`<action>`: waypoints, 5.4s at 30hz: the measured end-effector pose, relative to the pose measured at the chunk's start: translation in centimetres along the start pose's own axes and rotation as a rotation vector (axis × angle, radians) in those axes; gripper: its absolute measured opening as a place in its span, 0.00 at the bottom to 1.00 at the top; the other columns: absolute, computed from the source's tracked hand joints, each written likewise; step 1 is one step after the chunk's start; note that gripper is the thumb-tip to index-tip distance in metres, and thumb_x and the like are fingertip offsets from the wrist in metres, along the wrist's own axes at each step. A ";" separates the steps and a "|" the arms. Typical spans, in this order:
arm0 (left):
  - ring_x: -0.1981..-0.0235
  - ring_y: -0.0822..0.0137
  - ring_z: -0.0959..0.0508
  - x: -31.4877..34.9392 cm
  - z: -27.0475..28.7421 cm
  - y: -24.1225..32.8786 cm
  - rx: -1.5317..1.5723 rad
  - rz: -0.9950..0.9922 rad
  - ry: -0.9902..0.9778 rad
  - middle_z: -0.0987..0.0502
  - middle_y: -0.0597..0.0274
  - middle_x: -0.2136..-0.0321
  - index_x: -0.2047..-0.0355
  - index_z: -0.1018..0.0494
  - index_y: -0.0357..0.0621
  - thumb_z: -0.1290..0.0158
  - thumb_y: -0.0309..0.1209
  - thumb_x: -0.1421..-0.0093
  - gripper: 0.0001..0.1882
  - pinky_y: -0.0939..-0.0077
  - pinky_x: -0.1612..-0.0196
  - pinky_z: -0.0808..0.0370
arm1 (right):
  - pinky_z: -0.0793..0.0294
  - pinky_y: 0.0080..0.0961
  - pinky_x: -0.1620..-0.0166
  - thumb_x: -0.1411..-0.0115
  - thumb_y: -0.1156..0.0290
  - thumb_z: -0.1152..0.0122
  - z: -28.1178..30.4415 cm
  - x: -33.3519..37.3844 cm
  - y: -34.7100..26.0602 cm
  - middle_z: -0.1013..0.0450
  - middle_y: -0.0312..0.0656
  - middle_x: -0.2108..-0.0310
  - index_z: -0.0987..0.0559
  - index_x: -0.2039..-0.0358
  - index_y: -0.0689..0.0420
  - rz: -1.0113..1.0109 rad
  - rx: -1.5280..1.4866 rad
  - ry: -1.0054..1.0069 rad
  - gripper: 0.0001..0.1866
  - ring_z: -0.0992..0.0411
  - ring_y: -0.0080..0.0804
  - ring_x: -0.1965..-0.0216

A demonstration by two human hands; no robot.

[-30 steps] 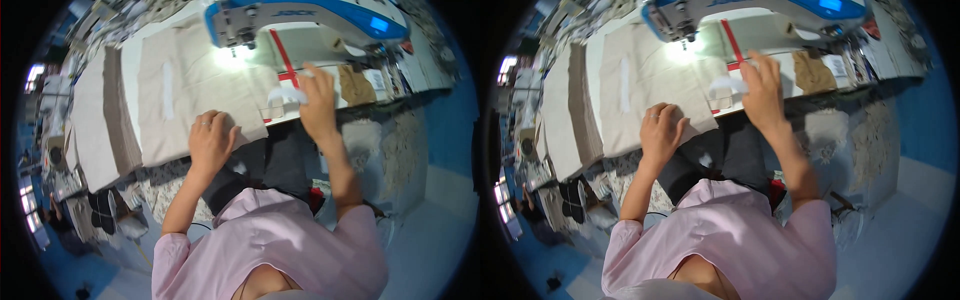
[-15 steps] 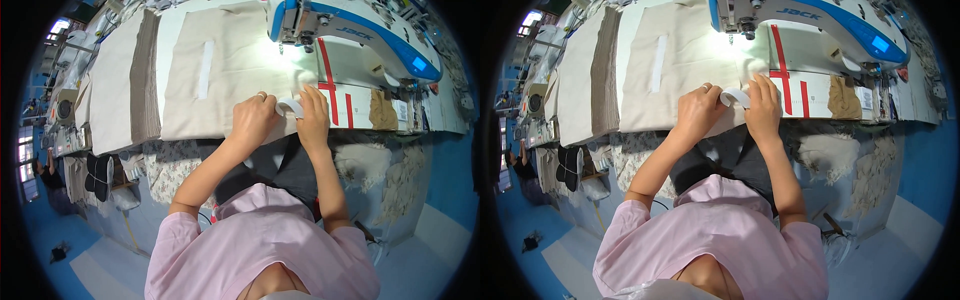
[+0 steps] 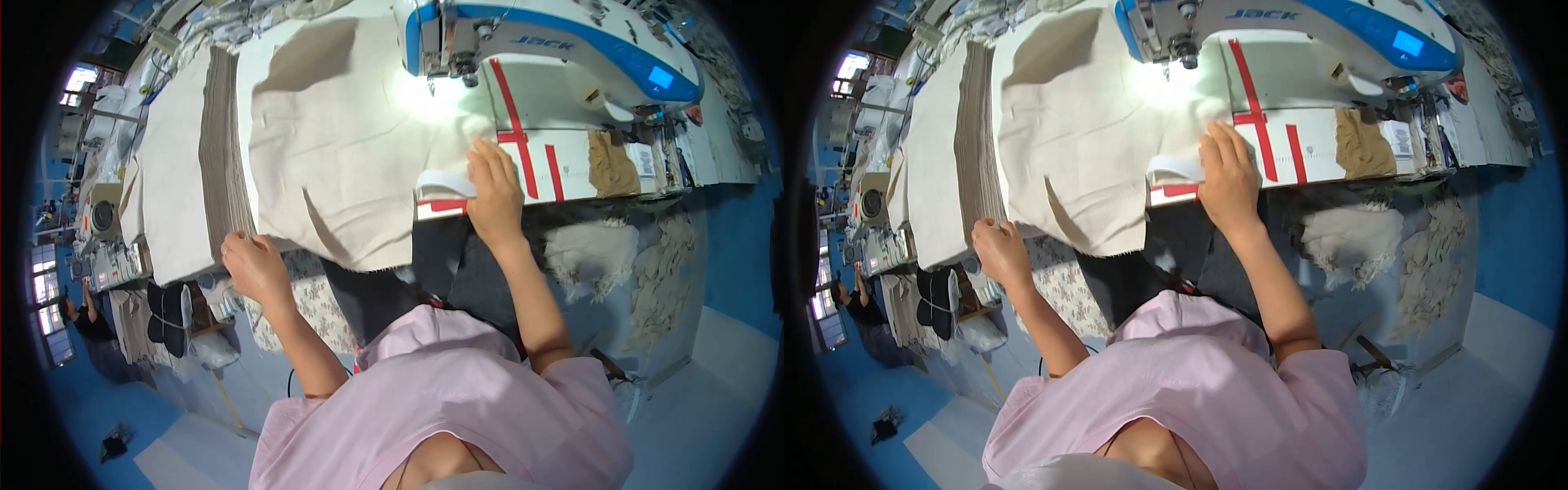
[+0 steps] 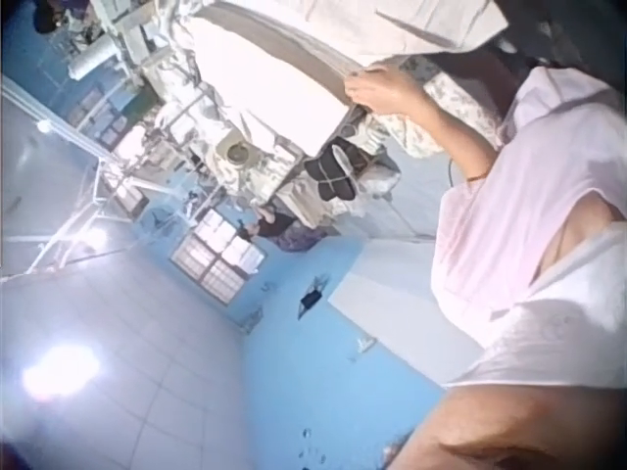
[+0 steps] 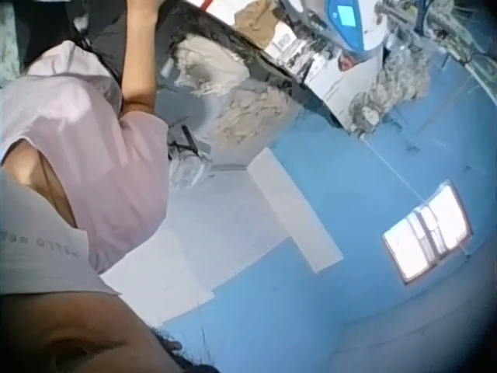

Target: Operating an industrial sewing machine to stitch together pieces of light beige fabric.

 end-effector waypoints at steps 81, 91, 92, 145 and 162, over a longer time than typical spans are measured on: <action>0.49 0.50 0.24 14.7 1.4 26.4 1.018 -0.827 -0.555 0.22 0.51 0.50 0.50 0.25 0.39 0.41 0.18 0.38 0.15 0.58 0.46 0.25 | 0.27 0.43 0.60 0.42 0.63 0.29 13.3 7.1 19.4 0.20 0.44 0.72 0.17 0.46 0.55 -0.418 0.463 0.129 0.23 0.22 0.43 0.66; 0.43 0.45 0.26 12.8 0.4 39.6 0.855 -1.173 -0.221 0.24 0.46 0.47 0.39 0.31 0.40 0.42 0.21 0.39 0.27 0.53 0.39 0.29 | 0.28 0.44 0.42 0.43 0.69 0.32 9.1 -0.2 14.6 0.22 0.51 0.57 0.21 0.43 0.60 -0.282 0.156 0.098 0.26 0.27 0.52 0.46; 0.47 0.46 0.23 12.8 -0.5 40.4 0.839 -1.214 -0.281 0.22 0.47 0.50 0.40 0.30 0.42 0.43 0.20 0.38 0.25 0.53 0.43 0.26 | 0.29 0.43 0.40 0.42 0.66 0.31 10.2 0.3 15.0 0.22 0.52 0.55 0.22 0.40 0.59 -0.198 0.078 0.090 0.29 0.28 0.53 0.45; 0.71 0.77 0.20 3.3 -5.0 20.1 1.481 -0.080 -1.000 0.19 0.61 0.73 0.58 0.22 0.32 0.43 0.31 0.29 0.11 0.78 0.66 0.22 | 0.23 0.33 0.48 0.29 0.72 0.40 1.8 0.9 -1.4 0.20 0.50 0.51 0.18 0.45 0.63 -0.414 -0.613 0.084 0.15 0.22 0.40 0.49; 0.76 0.74 0.22 -2.6 -8.8 24.9 0.840 -0.562 -1.166 0.19 0.62 0.76 0.64 0.18 0.36 0.33 0.36 0.38 0.14 0.75 0.71 0.26 | 0.30 0.35 0.55 0.45 0.75 0.29 -2.4 -2.0 -1.0 0.31 0.34 0.66 0.12 0.54 0.49 0.014 -0.109 -0.047 0.16 0.31 0.35 0.58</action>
Point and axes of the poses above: each hand's wrist, its own x-axis away from the middle knuckle, its own z-axis out of the back of the hand, y = z × x, the point moved 5 cm from there along -x, towards the middle knuckle
